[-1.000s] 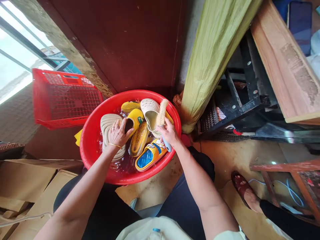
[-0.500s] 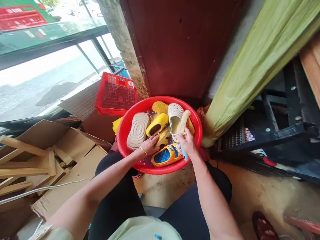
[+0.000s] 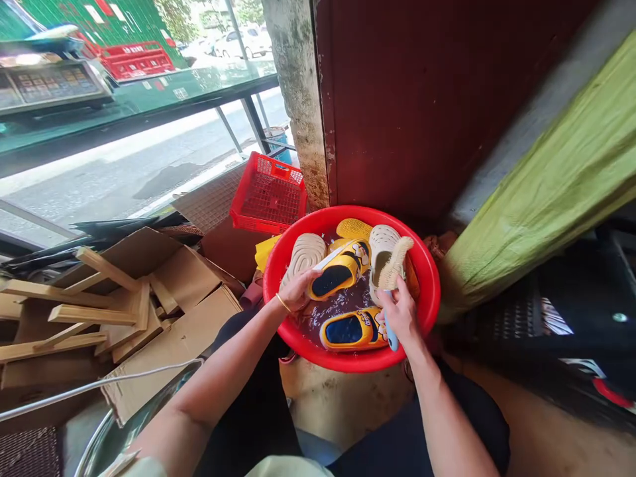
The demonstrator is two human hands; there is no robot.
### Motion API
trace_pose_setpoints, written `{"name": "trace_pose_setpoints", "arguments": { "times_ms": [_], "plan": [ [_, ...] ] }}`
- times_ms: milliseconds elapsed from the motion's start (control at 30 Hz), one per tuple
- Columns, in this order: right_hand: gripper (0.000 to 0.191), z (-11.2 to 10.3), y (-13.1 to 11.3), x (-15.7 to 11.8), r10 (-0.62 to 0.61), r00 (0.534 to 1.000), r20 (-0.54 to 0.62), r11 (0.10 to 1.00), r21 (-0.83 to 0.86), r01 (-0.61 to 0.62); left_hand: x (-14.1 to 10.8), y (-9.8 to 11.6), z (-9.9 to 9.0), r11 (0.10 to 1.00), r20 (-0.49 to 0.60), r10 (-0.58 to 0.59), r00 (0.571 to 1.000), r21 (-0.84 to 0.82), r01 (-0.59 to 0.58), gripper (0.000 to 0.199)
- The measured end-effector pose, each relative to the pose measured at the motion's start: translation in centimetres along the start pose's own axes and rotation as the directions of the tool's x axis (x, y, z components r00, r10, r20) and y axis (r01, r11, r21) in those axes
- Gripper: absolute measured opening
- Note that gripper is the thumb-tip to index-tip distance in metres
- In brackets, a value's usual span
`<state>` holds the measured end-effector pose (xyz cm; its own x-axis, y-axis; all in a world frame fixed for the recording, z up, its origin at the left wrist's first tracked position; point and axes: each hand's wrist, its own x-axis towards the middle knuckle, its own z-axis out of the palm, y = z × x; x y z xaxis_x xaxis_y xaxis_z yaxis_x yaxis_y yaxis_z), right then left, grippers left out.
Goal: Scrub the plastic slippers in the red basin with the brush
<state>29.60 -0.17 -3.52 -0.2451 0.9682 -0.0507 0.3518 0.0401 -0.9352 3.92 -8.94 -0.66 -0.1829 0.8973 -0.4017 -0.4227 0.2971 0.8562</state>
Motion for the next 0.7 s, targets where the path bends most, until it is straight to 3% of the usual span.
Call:
{"name": "trace_pose_setpoints", "arguments": {
  "times_ms": [100,167,233,367,433,533,700],
  "plan": [
    [0.072,1.5,0.0,-0.8,-0.171,0.985,-0.006,0.952,-0.257,0.164,0.7,-0.1,0.2,0.99,-0.007,-0.086,0.996,-0.113,0.085,0.045],
    [0.059,2.5,-0.1,-1.1,-0.308,0.945,0.114,0.861,-0.389,0.327,1.3,-0.5,0.4,0.975,-0.02,-0.159,0.987,-0.16,0.154,0.04],
    [0.054,3.2,-0.2,-1.0,-0.314,0.929,0.194,0.798,-0.476,0.369,1.8,-1.1,0.4,0.964,-0.016,-0.2,0.98,-0.183,0.194,0.039],
    [0.055,3.3,-0.4,0.7,-0.187,0.958,0.216,0.74,-0.611,0.282,2.2,-2.1,-0.1,0.965,-0.009,-0.205,0.979,-0.167,0.2,0.043],
    [0.055,3.1,-0.5,1.4,-0.163,0.961,0.222,0.737,-0.62,0.268,2.0,-2.3,-0.4,0.979,-0.032,-0.154,0.988,-0.137,0.148,0.048],
    [0.055,3.1,-0.8,1.7,-0.246,0.951,0.189,0.763,-0.568,0.31,1.6,-2.4,-0.9,0.999,-0.067,0.024,0.997,-0.023,-0.026,0.054],
    [0.052,3.1,-1.3,0.4,-0.463,0.859,0.219,0.7,-0.505,0.506,1.4,-2.7,-1.4,0.939,-0.043,0.284,0.958,0.214,-0.268,0.059]
  ]
}}
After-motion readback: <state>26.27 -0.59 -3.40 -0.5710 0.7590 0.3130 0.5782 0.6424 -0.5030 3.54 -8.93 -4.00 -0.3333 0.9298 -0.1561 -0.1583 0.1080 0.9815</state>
